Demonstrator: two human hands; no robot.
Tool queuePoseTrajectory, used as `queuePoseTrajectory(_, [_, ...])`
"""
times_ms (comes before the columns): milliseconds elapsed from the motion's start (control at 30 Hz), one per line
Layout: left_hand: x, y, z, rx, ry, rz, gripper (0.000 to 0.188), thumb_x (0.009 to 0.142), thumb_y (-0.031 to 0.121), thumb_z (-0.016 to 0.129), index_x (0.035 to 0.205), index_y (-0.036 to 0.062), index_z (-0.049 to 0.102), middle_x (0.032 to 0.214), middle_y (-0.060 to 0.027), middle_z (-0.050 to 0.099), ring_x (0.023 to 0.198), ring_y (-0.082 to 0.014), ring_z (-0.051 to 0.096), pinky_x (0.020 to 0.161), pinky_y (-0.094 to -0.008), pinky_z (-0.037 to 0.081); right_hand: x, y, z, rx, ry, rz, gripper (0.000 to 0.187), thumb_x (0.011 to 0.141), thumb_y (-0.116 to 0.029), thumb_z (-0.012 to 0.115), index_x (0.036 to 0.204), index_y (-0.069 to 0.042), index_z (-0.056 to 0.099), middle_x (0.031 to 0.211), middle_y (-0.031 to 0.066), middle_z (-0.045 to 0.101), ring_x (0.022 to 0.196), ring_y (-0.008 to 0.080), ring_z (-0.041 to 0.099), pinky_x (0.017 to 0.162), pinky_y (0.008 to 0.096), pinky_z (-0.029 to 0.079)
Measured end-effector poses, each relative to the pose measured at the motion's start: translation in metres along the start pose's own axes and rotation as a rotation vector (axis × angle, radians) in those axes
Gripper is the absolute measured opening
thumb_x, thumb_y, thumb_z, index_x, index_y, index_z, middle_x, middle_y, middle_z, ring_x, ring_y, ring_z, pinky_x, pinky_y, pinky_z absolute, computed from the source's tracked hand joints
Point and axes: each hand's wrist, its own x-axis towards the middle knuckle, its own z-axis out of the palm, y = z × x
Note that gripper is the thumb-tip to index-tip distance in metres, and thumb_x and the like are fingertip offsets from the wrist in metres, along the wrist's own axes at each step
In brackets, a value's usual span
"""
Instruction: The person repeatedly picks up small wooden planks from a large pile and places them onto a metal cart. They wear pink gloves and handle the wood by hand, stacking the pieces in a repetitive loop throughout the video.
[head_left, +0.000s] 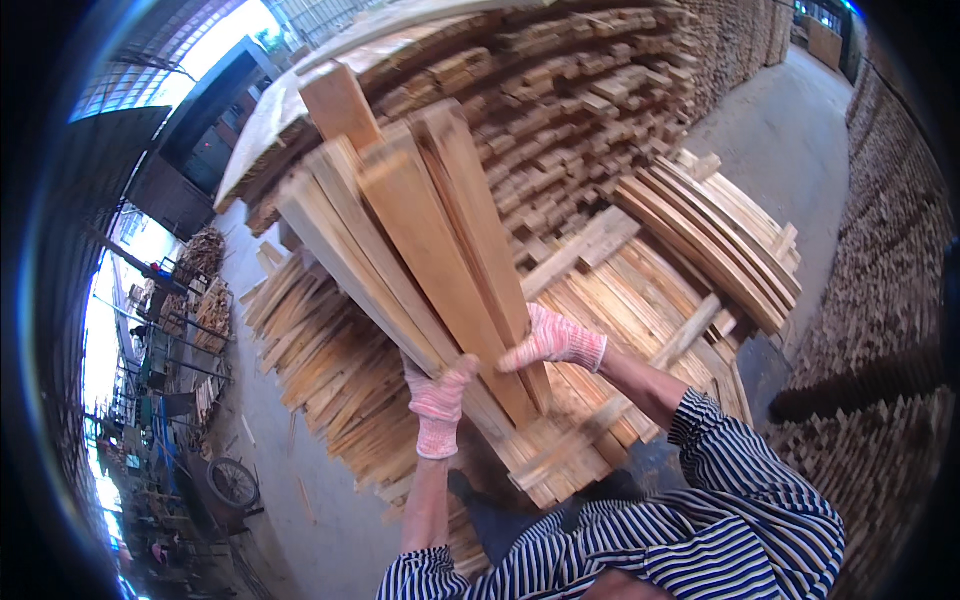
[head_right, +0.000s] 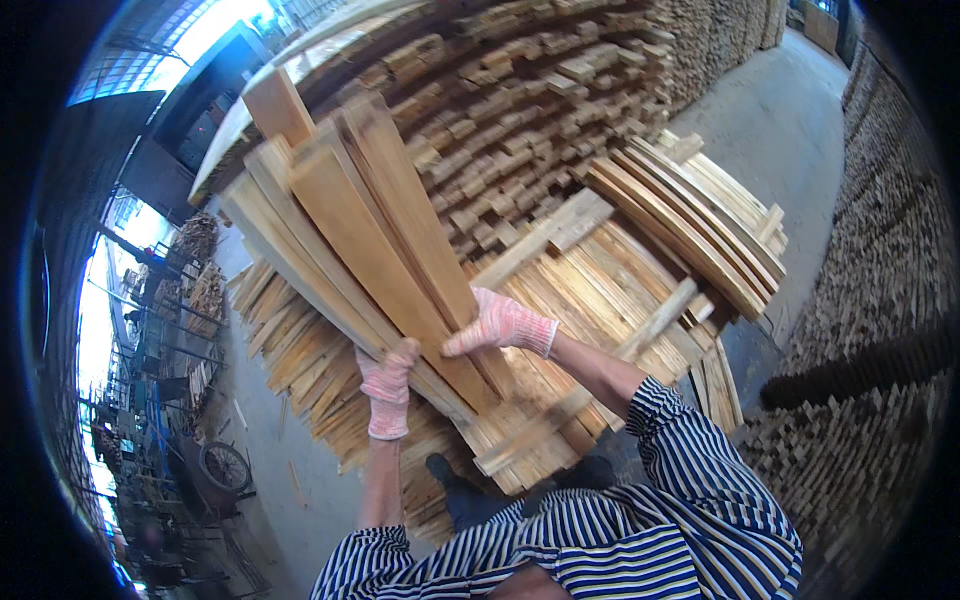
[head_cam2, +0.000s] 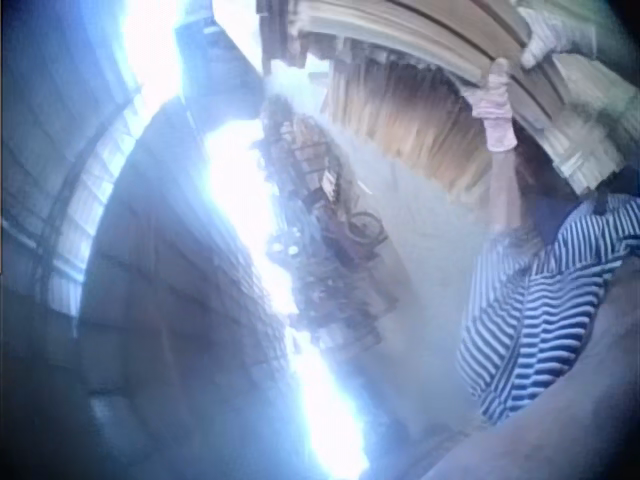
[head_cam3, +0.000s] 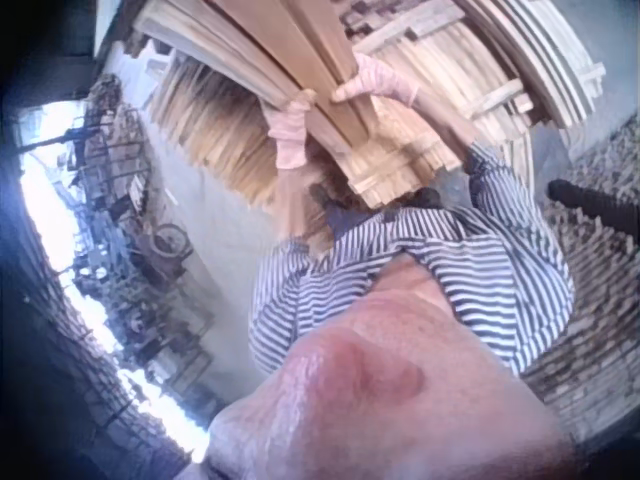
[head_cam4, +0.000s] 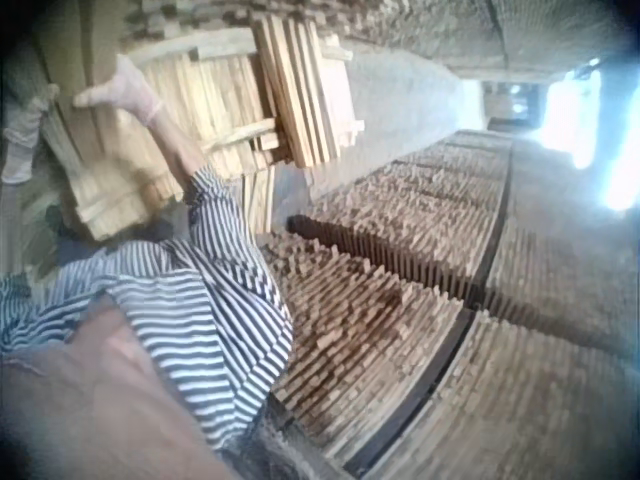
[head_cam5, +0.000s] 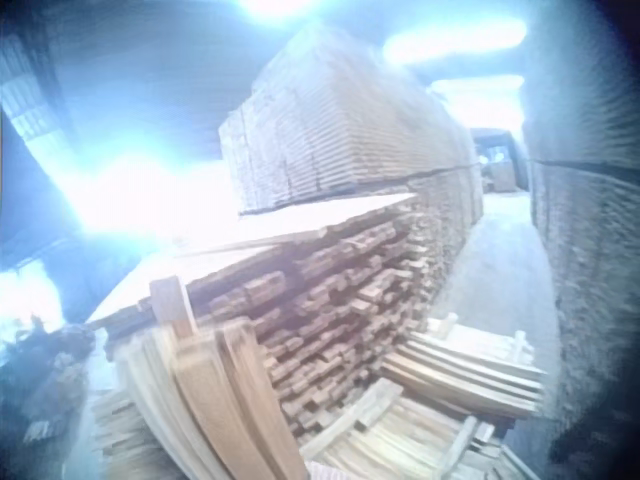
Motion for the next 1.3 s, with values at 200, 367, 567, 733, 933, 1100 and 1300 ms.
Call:
queuePoseTrajectory(200, [-0.076,0.023,0.089,-0.275,0.228,-0.371,0.086,0.084,-0.003,0.078,0.153,0.0107,0.029,0.131,-0.0134,0.055,0.109,-0.0236,0.064,0.093,-0.037,0.059,-0.099,-0.024,-0.006,0.251,0.156,0.171,0.088,0.072,-0.02,0.092,0.145,-0.002,0.047,0.126,0.0106,0.066,0.117,0.0201,0.062,0.102,0.0363,0.05])
queuePoseTrajectory(367, [-0.116,-0.036,0.144,-0.284,0.226,-0.614,0.073,0.092,0.026,0.074,0.151,0.003,0.036,0.135,-0.0158,0.055,0.118,-0.025,0.059,0.101,-0.039,0.051,-0.153,0.012,-0.054,0.179,0.237,0.448,0.088,0.074,-0.029,0.091,0.142,0.004,0.047,0.123,0.0167,0.067,0.107,0.0229,0.067,0.095,0.036,0.055])
queuePoseTrajectory(567, [-0.087,-0.113,0.142,-0.619,0.166,-0.909,0.082,0.087,0.051,0.074,0.149,0.0054,0.045,0.149,-0.0162,0.049,0.136,-0.0317,0.048,0.114,-0.0497,0.04,-0.119,0.054,-0.102,-0.021,0.341,0.608,0.091,0.071,-0.034,0.092,0.135,0.012,0.048,0.116,0.0231,0.068,0.1,0.0279,0.07,0.087,0.0389,0.059])
queuePoseTrajectory(733, [-0.1,-0.112,0.098,-0.431,0.273,-0.881,0.079,0.085,0.044,0.077,0.147,0.0051,0.047,0.143,-0.0169,0.055,0.13,-0.0357,0.053,0.112,-0.0503,0.042,-0.131,0.046,-0.12,0.21,0.397,0.562,0.063,0.066,-0.025,0.095,0.114,0.0,0.063,0.093,0.0151,0.071,0.079,0.0259,0.067,0.074,0.0412,0.059])
queuePoseTrajectory(933, [-0.087,-0.11,0.038,-0.622,0.113,-0.944,0.059,0.086,0.04,0.076,0.128,0.0011,0.059,0.113,-0.0194,0.069,0.098,-0.0352,0.068,0.088,-0.0487,0.058,-0.157,0.058,-0.277,-0.734,0.707,0.537,0.077,0.07,-0.042,0.09,0.127,-0.001,0.057,0.106,0.0185,0.07,0.099,0.0305,0.069,0.088,0.0403,0.057])
queuePoseTrajectory(1100, [-0.108,-0.133,0.015,-0.659,0.169,-0.933,0.06,0.087,0.042,0.075,0.131,0.0035,0.059,0.118,-0.0176,0.067,0.104,-0.0356,0.066,0.093,-0.049,0.055,-0.118,0.05,-0.175,-1.246,0.645,-0.023,0.099,0.079,-0.053,0.076,0.155,-0.005,0.034,0.153,0.0251,0.043,0.142,0.0395,0.041,0.12,0.0437,0.032])
queuePoseTrajectory(1300, [-0.113,-0.144,0.012,-0.405,0.325,-0.821,0.067,0.086,0.039,0.079,0.138,0.0033,0.055,0.128,-0.012,0.063,0.115,-0.0297,0.061,0.099,-0.0454,0.05,-0.117,0.04,-0.081,-0.97,0.183,0.5,0.1,0.072,-0.042,0.079,0.154,-0.009,0.033,0.13,0.0284,0.062,0.117,0.0402,0.063,0.1,0.0447,0.051])
